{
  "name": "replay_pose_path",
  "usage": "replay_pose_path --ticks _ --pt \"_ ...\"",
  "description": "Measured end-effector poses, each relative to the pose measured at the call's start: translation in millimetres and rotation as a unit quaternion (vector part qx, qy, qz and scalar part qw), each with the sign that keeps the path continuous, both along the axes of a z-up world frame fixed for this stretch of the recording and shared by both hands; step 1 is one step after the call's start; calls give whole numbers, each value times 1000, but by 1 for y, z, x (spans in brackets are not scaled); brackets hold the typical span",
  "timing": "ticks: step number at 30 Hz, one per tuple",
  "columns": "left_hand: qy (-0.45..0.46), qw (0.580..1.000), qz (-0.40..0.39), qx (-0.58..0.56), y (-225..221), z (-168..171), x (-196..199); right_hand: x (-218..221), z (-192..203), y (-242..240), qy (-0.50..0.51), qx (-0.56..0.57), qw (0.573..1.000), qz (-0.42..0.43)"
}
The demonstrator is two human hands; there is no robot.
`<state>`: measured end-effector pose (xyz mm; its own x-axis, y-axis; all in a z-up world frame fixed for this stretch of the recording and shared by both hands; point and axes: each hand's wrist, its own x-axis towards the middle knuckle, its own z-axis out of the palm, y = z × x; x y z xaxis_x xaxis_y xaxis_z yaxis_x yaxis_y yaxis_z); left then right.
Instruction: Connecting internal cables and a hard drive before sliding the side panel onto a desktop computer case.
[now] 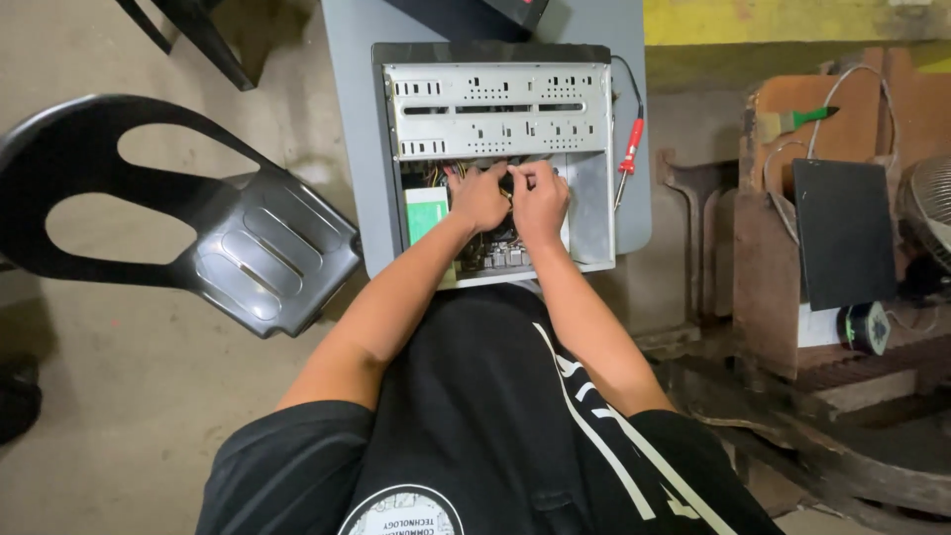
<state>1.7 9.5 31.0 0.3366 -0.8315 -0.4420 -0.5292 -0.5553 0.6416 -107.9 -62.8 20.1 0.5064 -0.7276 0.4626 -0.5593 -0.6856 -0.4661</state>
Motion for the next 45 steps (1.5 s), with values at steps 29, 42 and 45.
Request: replay_pose_path --ticks 29,42,45 --pt "11 998 54 -5 -6 -18 2 -75 77 -49 -160 98 982 -26" --pt "-146 973 157 -86 -19 -12 -47 -134 10 -166 250 339 905 53" --pt "-135 975 161 -76 -19 -7 -49 -114 18 -176 342 338 872 92"
